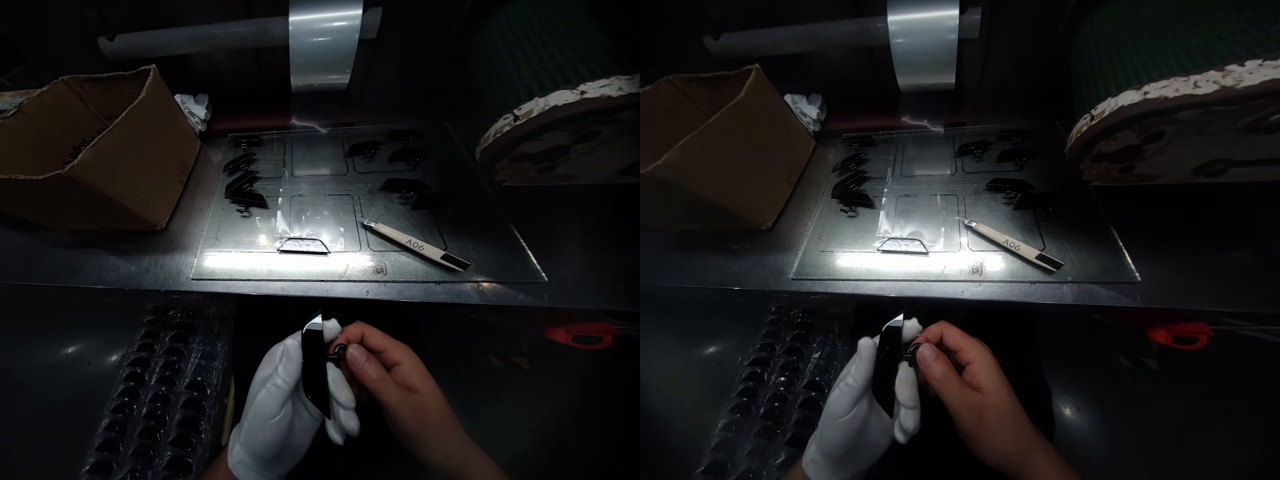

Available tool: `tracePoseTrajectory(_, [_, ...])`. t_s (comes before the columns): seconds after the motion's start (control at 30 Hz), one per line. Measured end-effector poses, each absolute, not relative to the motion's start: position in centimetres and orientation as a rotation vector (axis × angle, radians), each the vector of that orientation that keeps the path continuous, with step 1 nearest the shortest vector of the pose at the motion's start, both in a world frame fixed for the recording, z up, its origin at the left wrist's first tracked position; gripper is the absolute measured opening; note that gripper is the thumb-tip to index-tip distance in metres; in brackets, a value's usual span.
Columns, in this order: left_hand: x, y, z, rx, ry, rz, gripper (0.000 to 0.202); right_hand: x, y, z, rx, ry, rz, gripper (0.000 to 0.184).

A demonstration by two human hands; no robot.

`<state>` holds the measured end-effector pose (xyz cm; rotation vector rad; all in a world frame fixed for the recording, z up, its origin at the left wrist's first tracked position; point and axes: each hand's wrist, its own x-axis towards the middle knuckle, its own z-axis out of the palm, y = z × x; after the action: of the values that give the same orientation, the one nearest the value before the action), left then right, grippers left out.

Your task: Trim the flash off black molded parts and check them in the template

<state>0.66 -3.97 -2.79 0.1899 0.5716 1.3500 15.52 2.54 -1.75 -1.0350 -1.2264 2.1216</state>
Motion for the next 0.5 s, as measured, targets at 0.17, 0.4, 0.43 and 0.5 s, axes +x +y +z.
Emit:
tracePoseTrajectory(0.17, [0.5, -3.8, -3.2, 0.165, 0.631, 1.327, 0.053, 15.3, 2.5, -1.6, -1.019, -1.267, 2.053, 0.021])
tracePoseTrajectory(0.4, [-1.0, -5.0, -5.2, 0.087, 0.706, 1.297, 0.072, 16.3, 3.5, -1.4, -0.611, -1.921, 1.228, 0.034])
tracePoseTrajectory(0.43, [-1.1, -5.2, -5.4, 0.142, 0.622, 1.329, 0.070, 16.5, 3.8, -1.4, -0.558, -1.984, 1.166, 0.036])
tracePoseTrajectory(0.5, [-1.1, -5.6, -5.6, 0.241, 0.479, 1.358, 0.065, 16.6, 4.3, -1.6, -0.512, -2.064, 1.105, 0.037])
